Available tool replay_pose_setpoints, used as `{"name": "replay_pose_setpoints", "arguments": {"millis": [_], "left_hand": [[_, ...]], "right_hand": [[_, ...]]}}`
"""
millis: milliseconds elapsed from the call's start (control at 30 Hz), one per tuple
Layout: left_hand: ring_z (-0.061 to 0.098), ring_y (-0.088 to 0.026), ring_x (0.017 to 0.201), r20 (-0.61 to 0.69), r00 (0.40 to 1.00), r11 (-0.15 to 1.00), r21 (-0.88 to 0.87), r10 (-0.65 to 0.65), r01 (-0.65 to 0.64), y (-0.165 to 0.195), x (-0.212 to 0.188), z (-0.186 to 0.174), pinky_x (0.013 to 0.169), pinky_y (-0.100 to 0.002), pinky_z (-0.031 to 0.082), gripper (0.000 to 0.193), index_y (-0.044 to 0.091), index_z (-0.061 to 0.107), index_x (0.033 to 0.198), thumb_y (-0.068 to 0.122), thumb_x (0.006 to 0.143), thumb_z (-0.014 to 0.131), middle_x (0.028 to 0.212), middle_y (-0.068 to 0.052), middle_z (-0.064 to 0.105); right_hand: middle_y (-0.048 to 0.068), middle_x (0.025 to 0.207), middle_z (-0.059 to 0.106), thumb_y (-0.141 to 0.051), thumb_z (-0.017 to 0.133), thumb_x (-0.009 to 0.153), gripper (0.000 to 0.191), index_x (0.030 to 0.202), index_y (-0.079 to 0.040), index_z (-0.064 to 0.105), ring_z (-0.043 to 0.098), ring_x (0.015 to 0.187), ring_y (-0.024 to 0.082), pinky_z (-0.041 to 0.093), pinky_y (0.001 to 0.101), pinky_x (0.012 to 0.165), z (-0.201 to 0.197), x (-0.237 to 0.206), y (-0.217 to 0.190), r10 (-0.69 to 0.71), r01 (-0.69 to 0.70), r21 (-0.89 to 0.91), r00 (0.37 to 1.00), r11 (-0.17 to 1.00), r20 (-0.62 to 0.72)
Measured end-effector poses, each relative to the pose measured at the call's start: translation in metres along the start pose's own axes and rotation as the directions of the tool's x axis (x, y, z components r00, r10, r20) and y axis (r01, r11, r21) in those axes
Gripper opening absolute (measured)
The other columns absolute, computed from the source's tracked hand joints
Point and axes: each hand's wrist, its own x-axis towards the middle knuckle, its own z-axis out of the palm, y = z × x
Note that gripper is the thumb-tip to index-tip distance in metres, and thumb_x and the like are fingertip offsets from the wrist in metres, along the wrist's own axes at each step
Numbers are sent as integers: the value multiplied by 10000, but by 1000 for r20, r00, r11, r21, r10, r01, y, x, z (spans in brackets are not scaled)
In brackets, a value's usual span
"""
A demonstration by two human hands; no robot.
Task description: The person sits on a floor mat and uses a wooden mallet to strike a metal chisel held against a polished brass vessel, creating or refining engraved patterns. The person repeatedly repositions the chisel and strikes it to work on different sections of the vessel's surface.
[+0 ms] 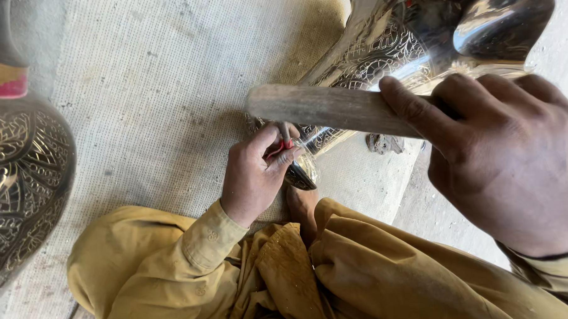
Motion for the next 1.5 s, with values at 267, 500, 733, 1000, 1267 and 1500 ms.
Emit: {"name": "replay_pose_setpoints", "arguments": {"millis": [267,500,733,1000,1267,1500], "left_hand": [[678,-85,765,-10,997,996,34,-79,80,-2,-1,5,646,-235,608,193,8,650,1100,86,955,752,899,-38,682],[686,-84,827,-68,997,999,-15,-49,48,-4,-9,10,688,-247,606,190,-18,561,969,42,985,741,965,-65,703],[701,-102,772,-139,990,996,81,-18,30,-10,-15,12,655,-242,602,197,-4,584,972,55,950,771,907,-67,696],[687,-102,687,-128,992,990,140,-4,22,-16,-15,12,628,-245,573,206,9,610,961,104,936,791,799,-43,683],[694,-121,730,-198,962,977,134,188,-163,-23,-7,7,653,-252,612,199,24,613,965,96,954,798,870,-50,682],[707,-132,885,-478,854,947,-124,206,-298,15,4,-25,778,-271,641,306,4,462,1234,14,1022,682,1061,-46,607]], "right_hand": [[-39,778,692,-59,794,900,453,1296,-277,784,611,634,93,532,298,623,-17,11,-3,-19,23,-95,999,995,47],[-20,844,687,-116,719,982,392,1340,-272,753,591,678,113,516,293,660,-22,12,-3,-37,37,-13,999,999,-3],[-62,716,622,-155,715,977,326,1258,-297,800,526,585,85,446,269,563,-33,20,-17,-133,116,-158,985,981,-105],[-52,732,626,-221,681,1008,321,1315,-255,771,521,618,95,432,275,587,-45,14,-28,-134,112,-155,981,982,-141],[-31,784,635,-132,704,999,383,1358,-259,743,526,645,115,458,294,635,-23,-29,-37,58,-72,-89,986,993,-154],[56,1101,714,-31,840,819,590,1365,18,623,665,971,136,573,276,869,71,-103,-62,560,-223,974,813,48,159]]}}
